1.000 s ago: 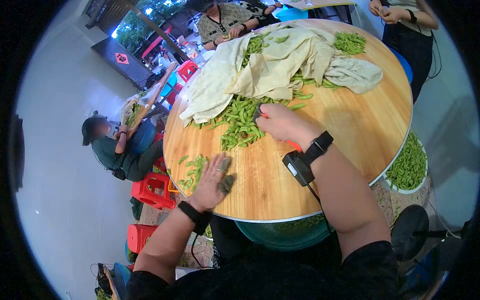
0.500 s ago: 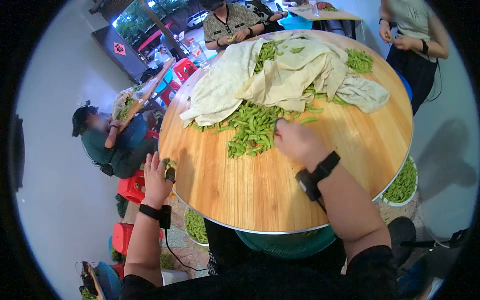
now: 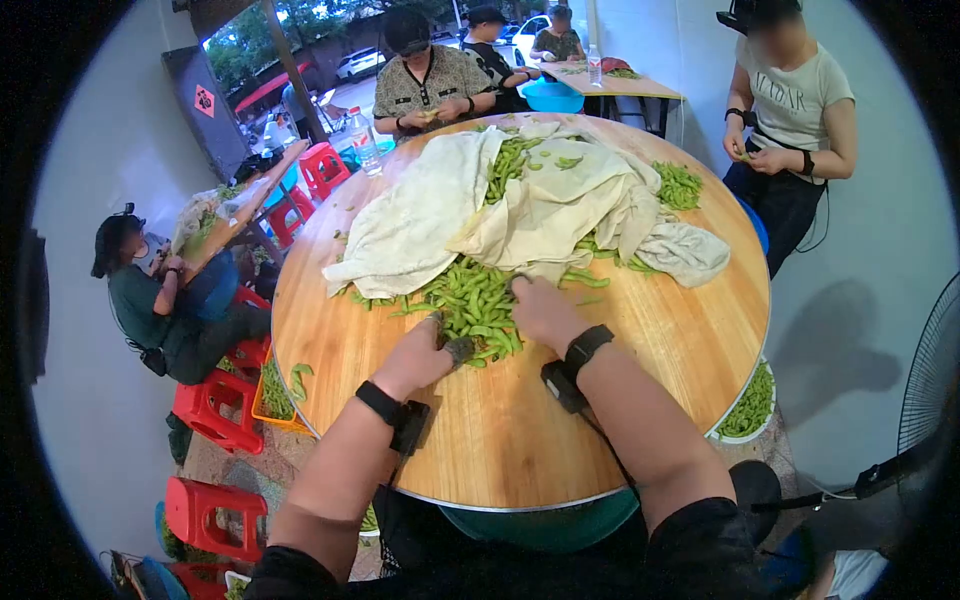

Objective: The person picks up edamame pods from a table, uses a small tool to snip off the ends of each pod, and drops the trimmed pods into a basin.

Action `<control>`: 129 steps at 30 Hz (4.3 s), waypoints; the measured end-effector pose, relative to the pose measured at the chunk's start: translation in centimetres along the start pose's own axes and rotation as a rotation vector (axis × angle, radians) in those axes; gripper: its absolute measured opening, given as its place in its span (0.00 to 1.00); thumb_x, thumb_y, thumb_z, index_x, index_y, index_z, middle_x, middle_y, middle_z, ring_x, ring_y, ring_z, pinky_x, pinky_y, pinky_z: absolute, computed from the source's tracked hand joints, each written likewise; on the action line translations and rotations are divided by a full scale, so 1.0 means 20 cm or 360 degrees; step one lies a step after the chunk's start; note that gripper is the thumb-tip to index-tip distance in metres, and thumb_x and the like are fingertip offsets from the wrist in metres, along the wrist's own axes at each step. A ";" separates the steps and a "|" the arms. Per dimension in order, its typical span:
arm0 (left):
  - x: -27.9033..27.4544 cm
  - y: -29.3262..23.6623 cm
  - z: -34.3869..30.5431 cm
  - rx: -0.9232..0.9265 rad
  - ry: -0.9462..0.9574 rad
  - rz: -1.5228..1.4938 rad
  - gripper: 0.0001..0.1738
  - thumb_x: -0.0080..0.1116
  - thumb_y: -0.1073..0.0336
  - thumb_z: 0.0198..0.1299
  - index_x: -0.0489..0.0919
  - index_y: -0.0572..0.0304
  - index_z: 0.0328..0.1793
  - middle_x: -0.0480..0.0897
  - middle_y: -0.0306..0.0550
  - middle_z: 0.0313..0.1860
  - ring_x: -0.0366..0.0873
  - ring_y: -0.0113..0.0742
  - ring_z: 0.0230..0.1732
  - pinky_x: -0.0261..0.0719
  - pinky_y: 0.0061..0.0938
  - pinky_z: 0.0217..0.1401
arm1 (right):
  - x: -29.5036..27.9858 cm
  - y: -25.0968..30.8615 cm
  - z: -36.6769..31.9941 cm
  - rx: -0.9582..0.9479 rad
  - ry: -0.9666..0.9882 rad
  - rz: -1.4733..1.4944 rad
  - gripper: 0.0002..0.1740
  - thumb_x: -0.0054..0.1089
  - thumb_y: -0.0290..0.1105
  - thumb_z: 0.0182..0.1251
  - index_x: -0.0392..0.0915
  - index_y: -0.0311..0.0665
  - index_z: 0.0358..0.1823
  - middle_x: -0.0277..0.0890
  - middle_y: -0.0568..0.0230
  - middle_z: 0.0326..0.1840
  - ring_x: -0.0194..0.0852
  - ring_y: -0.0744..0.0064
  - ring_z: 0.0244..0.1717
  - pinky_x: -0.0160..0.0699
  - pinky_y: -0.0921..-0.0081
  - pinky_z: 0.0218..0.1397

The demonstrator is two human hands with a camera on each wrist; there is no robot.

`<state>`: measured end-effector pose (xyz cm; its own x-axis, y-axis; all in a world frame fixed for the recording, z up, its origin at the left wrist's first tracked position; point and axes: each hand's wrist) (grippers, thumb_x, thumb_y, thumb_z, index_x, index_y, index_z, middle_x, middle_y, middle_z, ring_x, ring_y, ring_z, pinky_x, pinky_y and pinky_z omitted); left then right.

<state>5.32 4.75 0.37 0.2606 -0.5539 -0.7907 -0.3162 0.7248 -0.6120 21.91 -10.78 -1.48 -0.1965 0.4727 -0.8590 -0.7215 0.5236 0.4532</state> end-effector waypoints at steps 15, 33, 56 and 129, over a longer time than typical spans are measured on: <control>0.01 -0.30 -0.17 0.0240 -0.0186 -0.1394 0.15 0.50 0.75 0.62 0.76 0.61 0.55 0.77 0.34 0.38 0.72 0.21 0.37 0.71 0.17 0.40 | -0.23 0.05 -0.27 -0.0236 0.0287 0.0158 0.10 0.53 0.32 0.57 0.65 0.34 0.33 0.72 0.49 0.27 0.72 0.46 0.29 0.69 0.61 0.31; 0.21 -0.30 -0.21 -0.0288 0.0429 -0.2199 0.10 0.50 0.66 0.66 0.74 0.59 0.50 0.76 0.37 0.34 0.69 0.23 0.29 0.65 0.17 0.30 | -0.28 0.13 -0.32 0.0288 0.0472 0.1689 0.13 0.54 0.31 0.63 0.65 0.36 0.45 0.69 0.67 0.33 0.68 0.79 0.28 0.69 0.80 0.30; 0.17 -0.20 -0.17 0.0544 0.0171 -0.0779 0.05 0.54 0.76 0.56 0.74 0.58 0.37 0.73 0.32 0.29 0.68 0.23 0.30 0.69 0.18 0.34 | -0.32 0.11 -0.34 -0.0008 0.0810 0.1437 0.07 0.41 0.26 0.61 0.66 0.37 0.40 0.65 0.73 0.19 0.65 0.84 0.16 0.63 0.83 0.18; 0.17 -0.22 -0.23 -0.0246 0.0809 -0.1847 0.09 0.46 0.64 0.69 0.73 0.60 0.46 0.70 0.36 0.30 0.64 0.20 0.26 0.60 0.15 0.26 | -0.30 0.15 -0.37 -0.0220 0.0636 0.0837 0.13 0.50 0.33 0.60 0.62 0.30 0.34 0.70 0.42 0.25 0.71 0.41 0.29 0.68 0.59 0.30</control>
<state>3.34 -2.29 0.30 0.0884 -0.9460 0.3118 -0.2496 -0.3241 -0.9125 16.09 -17.27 3.19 -0.7562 0.3272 -0.5667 -0.5358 0.1874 0.8233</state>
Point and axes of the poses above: each hand's wrist, its own z-axis towards the middle knuckle, its own x-axis out of the palm, y = z × x
